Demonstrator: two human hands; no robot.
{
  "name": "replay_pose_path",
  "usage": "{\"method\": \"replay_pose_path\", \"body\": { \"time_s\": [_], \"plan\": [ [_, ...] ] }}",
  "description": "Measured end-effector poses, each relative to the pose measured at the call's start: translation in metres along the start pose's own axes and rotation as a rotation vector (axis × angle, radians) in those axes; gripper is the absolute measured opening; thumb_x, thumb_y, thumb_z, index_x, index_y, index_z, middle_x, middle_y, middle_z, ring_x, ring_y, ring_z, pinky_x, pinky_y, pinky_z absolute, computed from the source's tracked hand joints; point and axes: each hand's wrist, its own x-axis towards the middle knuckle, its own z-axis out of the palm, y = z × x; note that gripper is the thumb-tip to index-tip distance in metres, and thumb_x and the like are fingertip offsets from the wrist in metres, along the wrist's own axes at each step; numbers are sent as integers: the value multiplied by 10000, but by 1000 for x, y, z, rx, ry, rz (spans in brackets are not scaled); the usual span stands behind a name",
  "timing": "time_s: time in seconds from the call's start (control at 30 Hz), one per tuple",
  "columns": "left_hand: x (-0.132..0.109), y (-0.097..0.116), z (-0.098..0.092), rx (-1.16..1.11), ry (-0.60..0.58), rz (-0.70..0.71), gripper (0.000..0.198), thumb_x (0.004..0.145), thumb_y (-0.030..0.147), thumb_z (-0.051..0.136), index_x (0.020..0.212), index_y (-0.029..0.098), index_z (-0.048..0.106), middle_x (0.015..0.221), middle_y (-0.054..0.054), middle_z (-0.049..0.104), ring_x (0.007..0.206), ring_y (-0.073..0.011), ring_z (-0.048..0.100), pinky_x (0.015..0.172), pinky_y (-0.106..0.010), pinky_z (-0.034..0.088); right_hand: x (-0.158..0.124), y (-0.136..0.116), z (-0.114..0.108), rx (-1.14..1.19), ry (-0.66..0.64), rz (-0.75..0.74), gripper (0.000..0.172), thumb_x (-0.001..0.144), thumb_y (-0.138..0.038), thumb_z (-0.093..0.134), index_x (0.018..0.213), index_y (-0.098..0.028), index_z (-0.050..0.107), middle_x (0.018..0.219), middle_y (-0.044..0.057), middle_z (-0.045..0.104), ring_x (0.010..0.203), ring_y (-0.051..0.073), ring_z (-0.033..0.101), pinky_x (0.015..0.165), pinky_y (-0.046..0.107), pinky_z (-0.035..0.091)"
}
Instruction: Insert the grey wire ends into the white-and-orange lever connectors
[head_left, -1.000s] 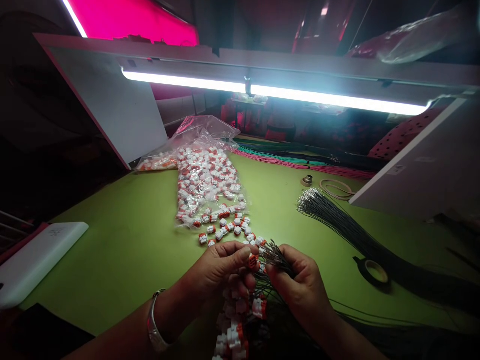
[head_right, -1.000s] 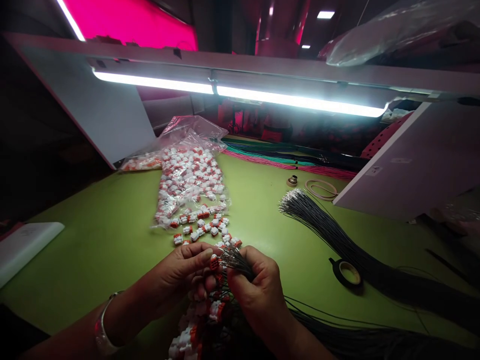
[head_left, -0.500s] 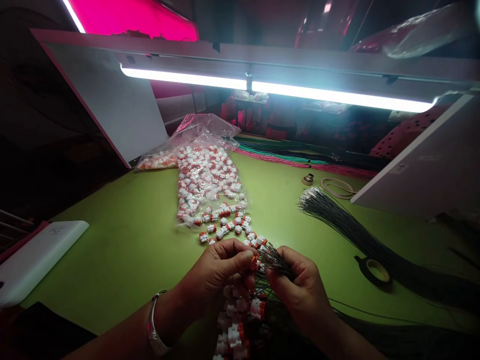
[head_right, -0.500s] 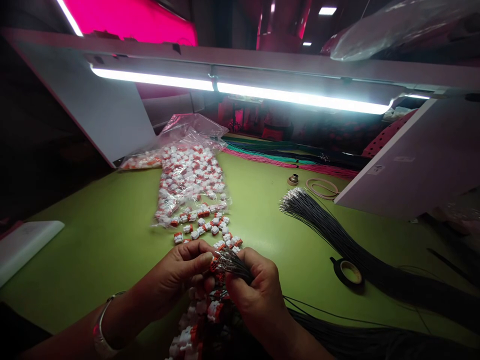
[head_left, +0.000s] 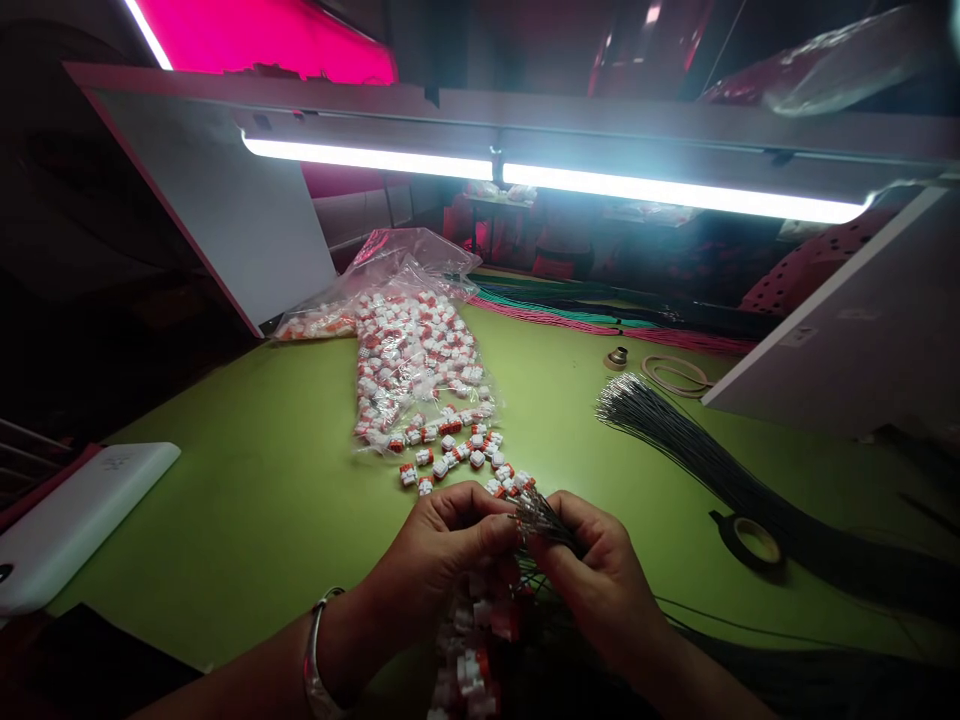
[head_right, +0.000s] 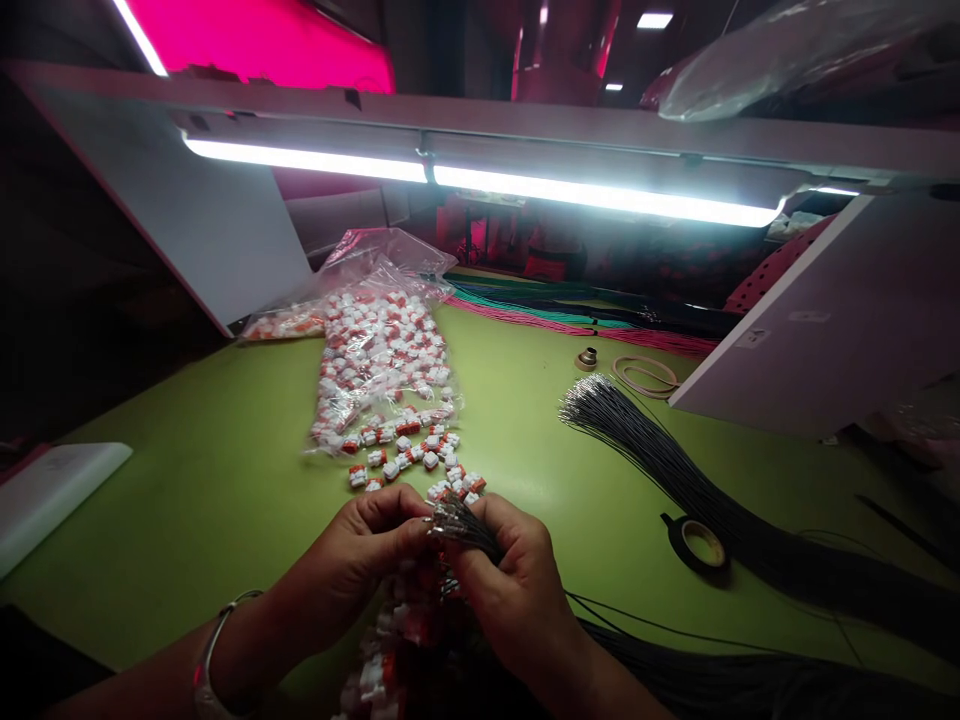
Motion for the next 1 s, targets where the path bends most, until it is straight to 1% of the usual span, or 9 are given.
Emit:
{"method": "replay_pose_path", "body": {
  "time_s": [0.23, 0.4, 0.53, 0.67, 0.77, 0.83, 0.9, 0.93, 1.0],
  "plan": [
    [-1, -1, 0, 5, 14, 3, 231, 724, 281, 845, 746, 144, 660, 609, -21, 717, 470, -114, 638, 442, -186, 531, -1, 1, 0, -133, -28, -117, 161, 892, -218, 546, 737, -175, 554, 667, -18, 552, 607, 131, 465, 554, 240, 387],
    [-2, -6, 1, 30, -49, -30, 278, 738, 354, 821, 763, 168, 615, 561, -28, 705, 385, -162, 621, 359, -235, 505, -3, 5, 0, -198, -20, -146, 164, 875, -194, 550, 713, -184, 527, 654, -26, 542, 589, 124, 463, 551, 236, 383],
    [-2, -4, 3, 47, 41, 26, 294, 677, 323, 865, 709, 149, 630, 574, 1, 672, 445, -109, 601, 444, -200, 500, -1, 6, 0, -170, -10, -95, 186, 893, -247, 575, 721, -178, 557, 668, -21, 543, 613, 132, 459, 560, 238, 389],
    [-2, 2, 2, 194, 72, 113, 242, 715, 324, 830, 731, 144, 669, 612, 14, 630, 484, -77, 534, 483, -194, 448, 4, 1, -2, -70, 137, -39, 194, 893, -328, 630, 762, -186, 611, 680, -23, 553, 622, 137, 462, 564, 230, 400],
    [-1, 15, -8, 423, -29, 112, 264, 732, 386, 791, 805, 154, 688, 669, -5, 618, 522, -108, 527, 512, -241, 430, 8, -2, -4, -10, 267, -60, 210, 874, -345, 675, 738, -195, 618, 667, -27, 546, 628, 137, 464, 575, 224, 407],
    [1, 30, -19, 708, -13, 200, 309, 710, 415, 788, 866, 162, 703, 756, -23, 619, 591, -135, 528, 556, -264, 414, 10, -3, -5, 34, 256, -53, 198, 864, -351, 697, 762, -196, 626, 637, -42, 510, 595, 125, 429, 545, 216, 386],
    [2, 46, -32, 1090, 137, 343, 280, 725, 413, 760, 855, 174, 697, 808, -37, 617, 672, -168, 531, 613, -284, 398, 11, -2, -6, 67, 214, -24, 183, 862, -357, 706, 809, -197, 635, 619, -56, 475, 569, 113, 394, 521, 208, 361],
    [3, 53, -38, 1290, 241, 358, 223, 753, 378, 728, 841, 180, 679, 831, -44, 629, 710, -185, 543, 641, -294, 386, 11, -1, -6, 80, 198, -8, 180, 861, -359, 710, 831, -197, 639, 618, -60, 470, 565, 109, 387, 517, 205, 355],
    [4, 62, -47, 1596, 425, 268, 163, 799, 350, 659, 802, 188, 637, 816, -56, 650, 718, -211, 560, 627, -301, 343, 11, 0, -7, 100, 167, 22, 179, 859, -361, 714, 862, -195, 650, 625, -60, 484, 568, 104, 392, 525, 200, 359]
  ]
}}
